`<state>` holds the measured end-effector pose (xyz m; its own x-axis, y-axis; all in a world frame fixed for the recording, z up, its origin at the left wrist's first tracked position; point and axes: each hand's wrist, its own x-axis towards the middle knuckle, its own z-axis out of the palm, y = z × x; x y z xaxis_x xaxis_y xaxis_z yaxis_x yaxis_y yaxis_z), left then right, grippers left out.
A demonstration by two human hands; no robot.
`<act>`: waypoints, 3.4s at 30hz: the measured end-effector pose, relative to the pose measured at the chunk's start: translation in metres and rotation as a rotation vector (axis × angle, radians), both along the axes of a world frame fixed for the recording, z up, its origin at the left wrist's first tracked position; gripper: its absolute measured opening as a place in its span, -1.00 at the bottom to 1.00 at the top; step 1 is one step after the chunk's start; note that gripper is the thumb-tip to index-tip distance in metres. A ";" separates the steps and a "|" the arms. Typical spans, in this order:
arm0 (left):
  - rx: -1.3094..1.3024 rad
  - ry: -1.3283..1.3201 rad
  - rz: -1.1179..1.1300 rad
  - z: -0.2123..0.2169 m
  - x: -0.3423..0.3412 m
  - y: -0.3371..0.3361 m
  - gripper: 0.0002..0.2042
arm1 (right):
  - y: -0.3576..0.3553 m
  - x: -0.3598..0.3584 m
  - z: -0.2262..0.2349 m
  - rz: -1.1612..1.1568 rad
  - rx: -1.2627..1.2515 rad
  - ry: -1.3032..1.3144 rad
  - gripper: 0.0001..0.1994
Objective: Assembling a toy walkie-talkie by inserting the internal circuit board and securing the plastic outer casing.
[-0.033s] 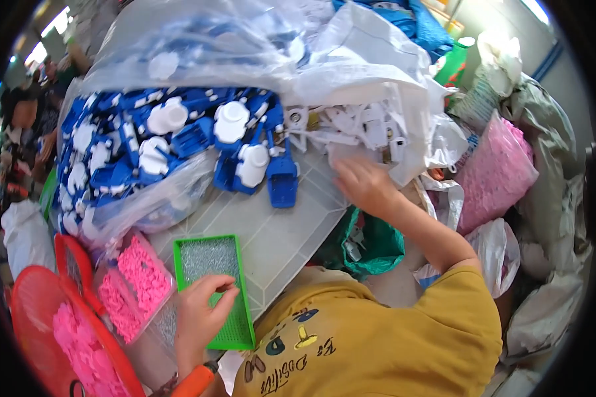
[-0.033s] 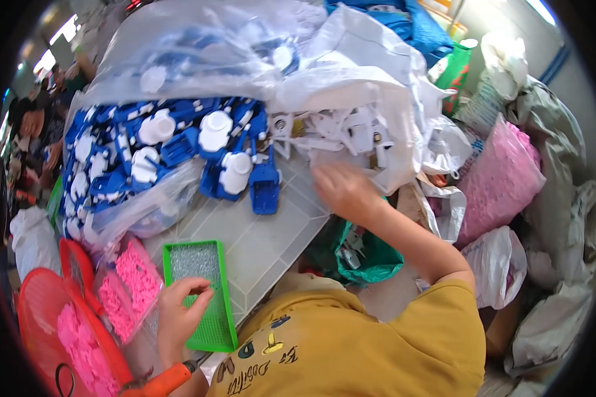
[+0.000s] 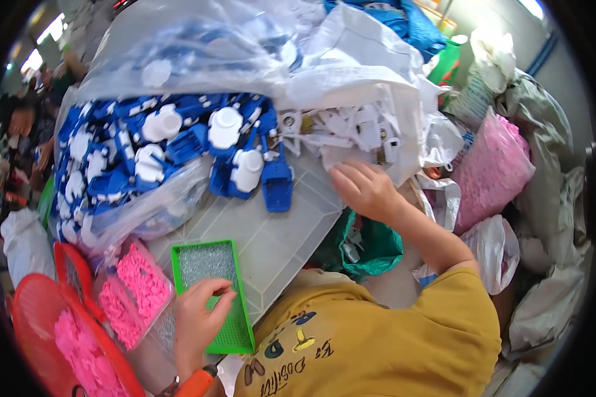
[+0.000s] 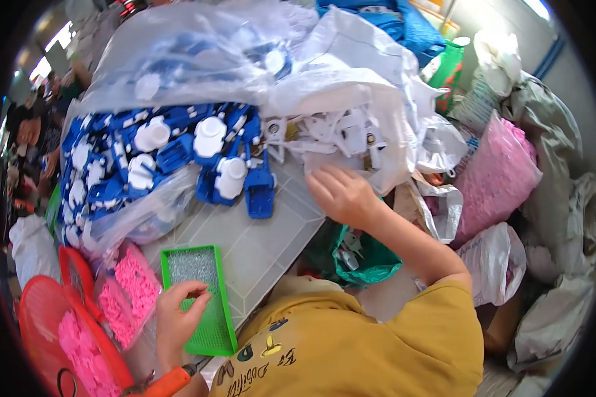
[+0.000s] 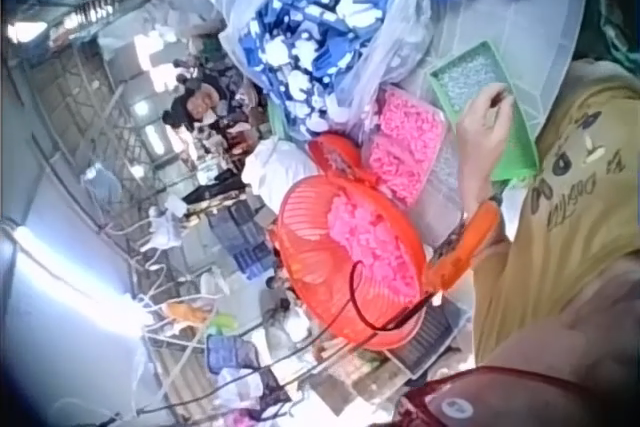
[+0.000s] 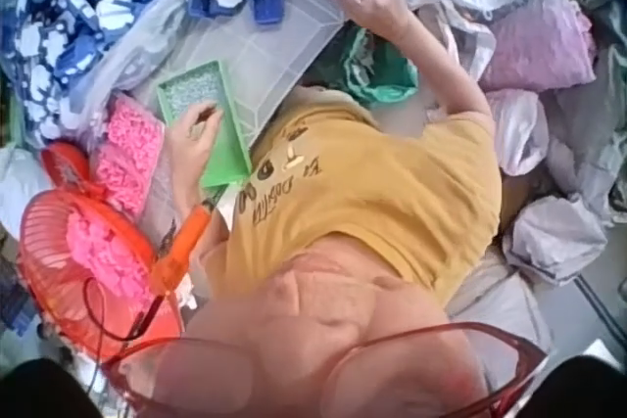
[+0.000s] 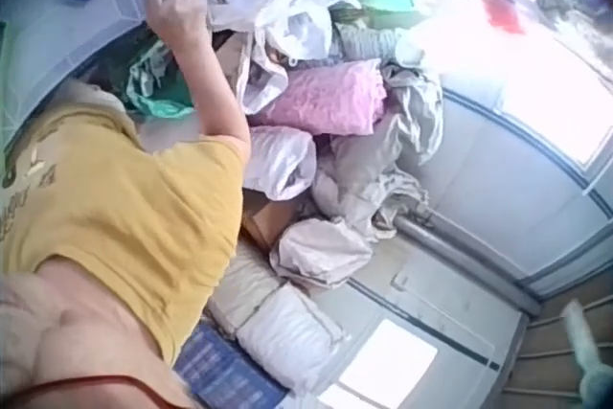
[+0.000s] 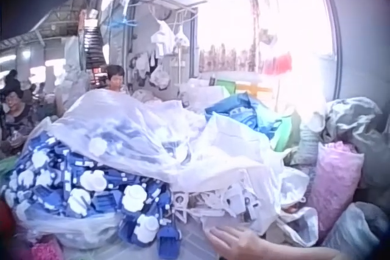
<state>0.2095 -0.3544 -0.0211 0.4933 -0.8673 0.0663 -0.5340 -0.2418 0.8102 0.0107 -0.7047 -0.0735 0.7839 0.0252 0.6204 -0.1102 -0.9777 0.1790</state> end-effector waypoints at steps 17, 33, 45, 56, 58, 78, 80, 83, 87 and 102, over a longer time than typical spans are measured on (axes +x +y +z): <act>0.103 -0.683 -0.129 -0.033 0.042 -0.129 -0.09 | -0.254 -0.039 -0.151 -1.092 1.034 -0.346 -0.35; 0.256 -0.406 0.181 -0.072 0.059 -0.193 -0.05 | -0.191 0.122 -0.003 -1.297 0.639 -0.255 -0.28; -0.003 -0.566 0.203 -0.089 0.077 -0.166 -0.40 | -0.252 0.057 -0.054 -1.065 0.824 -0.065 -0.41; -0.213 -0.958 -0.114 -0.037 0.073 -0.121 -0.45 | -0.096 0.001 -0.025 -0.586 0.325 -0.715 -0.65; -0.186 -0.940 -0.124 -0.021 0.076 -0.110 -0.47 | -0.060 0.010 -0.040 -0.459 0.238 -0.746 -0.63; -0.179 -1.324 0.519 0.044 0.223 -0.099 -0.40 | 0.062 0.131 -0.044 -0.501 0.683 0.249 0.08; -0.194 -1.210 0.178 0.022 0.181 -0.128 -0.45 | 0.064 0.131 -0.050 -0.503 0.712 0.246 0.08; -0.159 -1.078 -0.259 -0.024 0.125 -0.144 -0.50 | 0.069 0.132 -0.054 -0.447 0.699 0.172 -0.02; -0.050 -1.161 -0.393 -0.072 0.094 -0.168 -0.51 | 0.059 0.116 -0.054 -0.240 0.898 0.038 -0.12; 0.015 -0.980 -0.151 -0.083 0.096 -0.192 -0.24 | 0.051 0.104 0.002 0.120 1.247 0.450 0.03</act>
